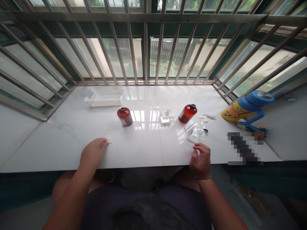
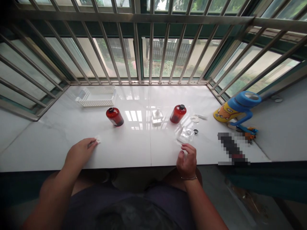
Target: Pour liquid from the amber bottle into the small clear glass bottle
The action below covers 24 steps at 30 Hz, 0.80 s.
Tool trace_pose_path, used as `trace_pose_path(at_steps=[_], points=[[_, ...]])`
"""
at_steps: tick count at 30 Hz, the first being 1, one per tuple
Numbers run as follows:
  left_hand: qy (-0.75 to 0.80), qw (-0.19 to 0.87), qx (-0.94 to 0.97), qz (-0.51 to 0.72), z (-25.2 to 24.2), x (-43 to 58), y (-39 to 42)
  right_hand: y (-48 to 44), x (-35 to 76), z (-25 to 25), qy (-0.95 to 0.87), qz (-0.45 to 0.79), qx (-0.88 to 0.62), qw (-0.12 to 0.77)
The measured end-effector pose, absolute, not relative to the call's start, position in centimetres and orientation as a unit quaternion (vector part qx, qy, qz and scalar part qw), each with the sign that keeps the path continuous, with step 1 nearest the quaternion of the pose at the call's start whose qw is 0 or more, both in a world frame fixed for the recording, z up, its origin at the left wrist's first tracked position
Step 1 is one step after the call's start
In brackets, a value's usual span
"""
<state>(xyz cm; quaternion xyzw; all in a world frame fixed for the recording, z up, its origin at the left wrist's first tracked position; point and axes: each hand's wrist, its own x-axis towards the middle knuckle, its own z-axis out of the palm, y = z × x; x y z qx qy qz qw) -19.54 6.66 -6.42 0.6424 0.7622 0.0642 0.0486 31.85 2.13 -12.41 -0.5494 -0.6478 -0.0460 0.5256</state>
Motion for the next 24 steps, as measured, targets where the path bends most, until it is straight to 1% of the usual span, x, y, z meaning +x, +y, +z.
trace_pose_path(at_steps=[4, 7, 10, 15, 18, 21, 24], points=[[0.724, 0.064, 0.678, 0.110, -7.0, -16.2, 6.8, 1.9, 31.9, -12.2, -0.583, 0.010, -0.549, 0.599], [0.649, 0.112, 0.740, 0.135, -7.1, -9.9, 7.5, 1.2, 32.0, -11.6, -0.521, 0.029, -0.557, 0.646], [0.571, 0.147, 0.797, 0.130, -7.3, -1.9, 8.5, -0.3, 32.6, -10.9, -0.482, 0.031, -0.571, 0.664], [0.462, 0.181, 0.863, 0.098, -7.1, 12.3, 9.8, -3.8, 34.3, -9.9, -0.482, 0.017, -0.600, 0.638], [0.409, 0.190, 0.889, 0.081, -6.9, 18.2, 9.4, -5.6, 35.3, -9.7, -0.486, 0.001, -0.621, 0.615], [0.391, 0.185, 0.898, 0.078, -6.9, 19.9, 8.5, -6.7, 36.0, -9.7, -0.484, -0.004, -0.640, 0.597], [0.411, 0.174, 0.891, 0.077, -7.1, 17.3, 8.1, -6.9, 36.2, -10.0, -0.490, 0.005, -0.646, 0.585]])
